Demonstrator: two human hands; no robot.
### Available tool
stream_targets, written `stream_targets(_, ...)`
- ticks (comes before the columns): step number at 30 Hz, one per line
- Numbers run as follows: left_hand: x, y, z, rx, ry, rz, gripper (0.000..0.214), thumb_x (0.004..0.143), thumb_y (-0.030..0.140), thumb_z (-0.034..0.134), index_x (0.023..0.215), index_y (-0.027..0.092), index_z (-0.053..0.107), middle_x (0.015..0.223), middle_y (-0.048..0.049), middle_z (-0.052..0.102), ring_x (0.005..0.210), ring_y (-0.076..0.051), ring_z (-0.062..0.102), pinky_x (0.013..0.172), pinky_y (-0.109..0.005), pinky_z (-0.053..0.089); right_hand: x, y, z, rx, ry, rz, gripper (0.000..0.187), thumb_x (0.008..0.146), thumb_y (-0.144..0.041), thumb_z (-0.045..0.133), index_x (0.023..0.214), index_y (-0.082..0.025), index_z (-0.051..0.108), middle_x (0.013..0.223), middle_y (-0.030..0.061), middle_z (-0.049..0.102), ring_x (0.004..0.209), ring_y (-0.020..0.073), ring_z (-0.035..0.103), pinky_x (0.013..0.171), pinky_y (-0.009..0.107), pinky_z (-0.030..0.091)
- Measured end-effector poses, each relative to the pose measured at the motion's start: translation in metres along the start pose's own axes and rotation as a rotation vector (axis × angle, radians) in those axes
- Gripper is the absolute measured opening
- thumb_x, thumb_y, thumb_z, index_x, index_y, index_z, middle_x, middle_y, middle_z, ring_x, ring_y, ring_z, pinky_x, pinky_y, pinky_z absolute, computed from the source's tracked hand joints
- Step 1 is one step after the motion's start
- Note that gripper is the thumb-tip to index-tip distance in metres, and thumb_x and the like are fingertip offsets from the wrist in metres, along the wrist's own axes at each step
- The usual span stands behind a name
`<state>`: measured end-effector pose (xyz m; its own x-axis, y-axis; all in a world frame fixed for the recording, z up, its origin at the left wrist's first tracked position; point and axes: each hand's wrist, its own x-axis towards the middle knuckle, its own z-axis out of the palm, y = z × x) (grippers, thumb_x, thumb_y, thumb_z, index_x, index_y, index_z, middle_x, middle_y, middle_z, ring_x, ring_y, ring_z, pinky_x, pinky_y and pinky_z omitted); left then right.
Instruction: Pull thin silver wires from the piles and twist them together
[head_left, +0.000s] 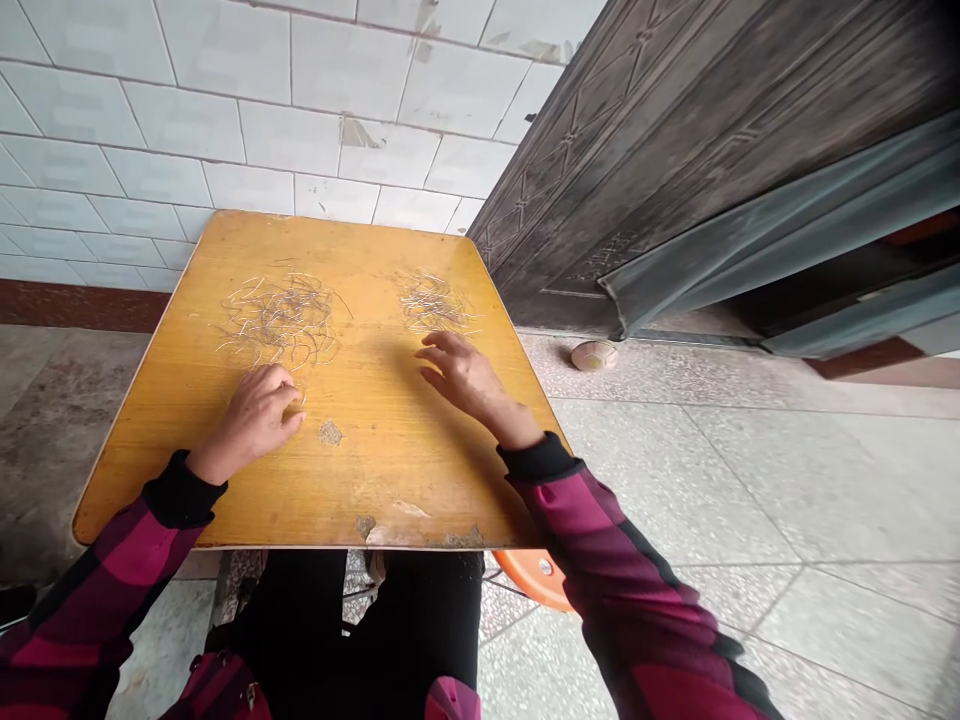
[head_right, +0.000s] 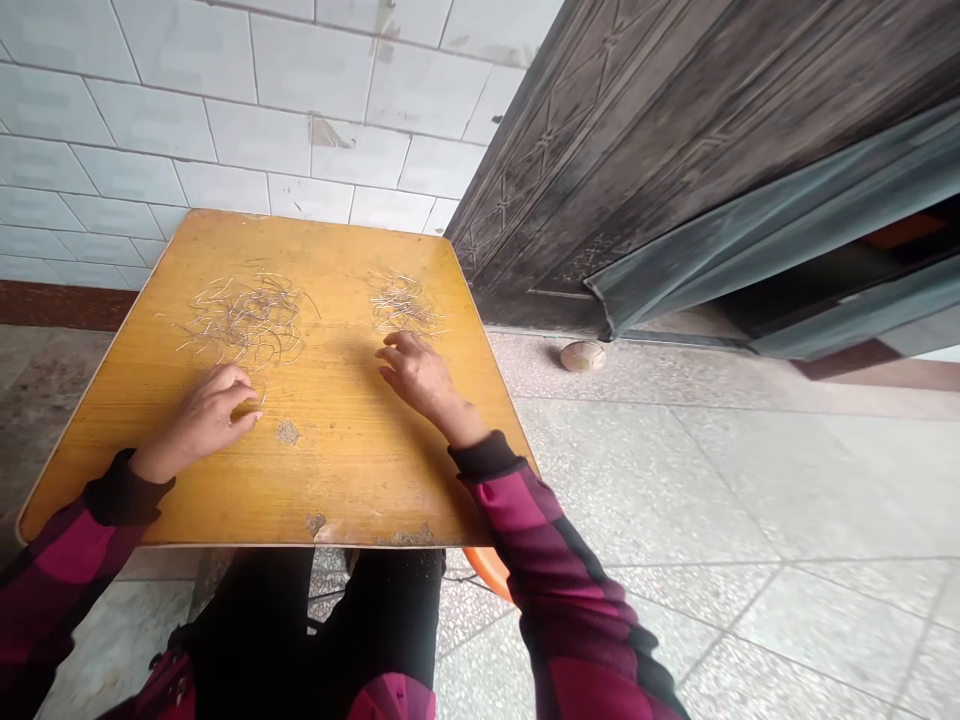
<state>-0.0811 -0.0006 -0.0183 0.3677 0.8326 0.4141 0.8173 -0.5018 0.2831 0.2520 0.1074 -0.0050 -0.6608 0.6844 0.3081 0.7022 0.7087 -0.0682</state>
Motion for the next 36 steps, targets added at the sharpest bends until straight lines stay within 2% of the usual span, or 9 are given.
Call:
stream_targets(6,0.005,0.005,0.008,-0.043,-0.07,0.022,0.023,0.074,0.002,0.05,0.058,0.018,0.052,0.083,-0.0066,0.057,0.082,-0.021,0.054,0.078,-0.039,0.045,-0.026,-0.061,-0.007,0.18,0.008,-0.05,0.02,0.094,-0.021,0.053,0.108,-0.015,0.066,0.123,0.0183,0.059,0.109,0.0267,0.059,0.091,0.045,0.053)
stream_targets(10,0.011,0.012,-0.005,-0.417,-0.105,-0.026,0.016,0.076,0.009,0.051,0.063,0.018,0.057,0.089,-0.0061,0.06,0.083,-0.018,0.058,0.077,-0.035,0.048,-0.017,-0.093,-0.005,0.355,0.001,-0.088,0.021,0.094,-0.022,0.053,0.111,-0.015,0.065,0.123,0.0171,0.059,0.112,0.0255,0.059,0.095,0.044,0.052)
stream_targets(14,0.016,0.016,-0.021,-0.767,-0.107,-0.117,0.012,0.082,0.024,0.055,0.072,0.018,0.06,0.093,-0.0065,0.066,0.086,-0.019,0.062,0.075,-0.035,0.05,-0.001,-0.113,0.009,0.535,0.076,-0.076,0.037,0.094,-0.022,0.054,0.13,-0.019,0.055,0.129,0.0151,0.055,0.121,0.025,0.055,0.1,0.047,0.05)
stream_targets(18,0.013,0.007,-0.02,-0.495,-0.071,-0.106,0.008,0.08,0.027,0.06,0.08,0.019,0.062,0.088,-0.0043,0.064,0.078,-0.017,0.059,0.074,-0.034,0.049,0.007,-0.118,0.027,0.578,0.043,-0.108,0.036,0.092,-0.019,0.055,0.127,-0.018,0.057,0.128,0.0159,0.055,0.12,0.026,0.054,0.1,0.048,0.049)
stream_targets(21,0.01,0.004,-0.008,-0.189,-0.147,-0.037,0.004,0.075,0.021,0.063,0.072,0.019,0.06,0.085,-0.0037,0.06,0.08,-0.019,0.056,0.076,-0.035,0.049,0.006,-0.115,0.033,0.615,0.022,-0.086,0.03,0.092,-0.018,0.055,0.122,-0.017,0.06,0.124,0.0149,0.056,0.115,0.0244,0.057,0.098,0.045,0.05)
stream_targets(25,0.01,0.009,0.002,-0.113,-0.204,0.006,0.019,0.072,0.005,0.05,0.059,0.019,0.052,0.078,-0.0043,0.055,0.078,-0.019,0.055,0.076,-0.034,0.047,0.004,-0.112,0.033,0.639,0.022,-0.069,0.027,0.092,-0.019,0.055,0.118,-0.017,0.062,0.123,0.0138,0.057,0.113,0.0229,0.057,0.097,0.042,0.05)
stream_targets(28,0.013,0.014,-0.007,-0.332,-0.196,-0.042,0.016,0.073,0.009,0.051,0.06,0.018,0.054,0.081,-0.0044,0.058,0.078,-0.018,0.056,0.075,-0.034,0.046,0.003,-0.112,0.032,0.665,0.033,-0.061,0.025,0.092,-0.02,0.056,0.116,-0.016,0.063,0.122,0.0137,0.058,0.113,0.0226,0.057,0.095,0.041,0.051)
stream_targets(32,0.015,0.019,-0.029,-0.895,-0.139,-0.181,0.01,0.076,0.022,0.058,0.067,0.018,0.058,0.086,-0.0056,0.064,0.083,-0.019,0.06,0.075,-0.036,0.046,0.003,-0.116,0.029,0.794,0.071,-0.002,0.025,0.092,-0.023,0.057,0.116,-0.016,0.063,0.118,0.0125,0.059,0.092,0.0171,0.062,0.082,0.035,0.055)
stream_targets(36,0.015,0.023,-0.038,-1.285,-0.021,-0.335,0.017,0.073,0.03,0.064,0.065,0.019,0.054,0.07,-0.0023,0.059,0.057,-0.011,0.045,0.056,-0.03,0.038,0.003,-0.124,0.028,0.955,0.066,0.016,0.04,0.089,-0.031,0.063,0.127,-0.018,0.057,0.128,0.0135,0.053,0.078,0.0118,0.061,0.068,0.029,0.055)
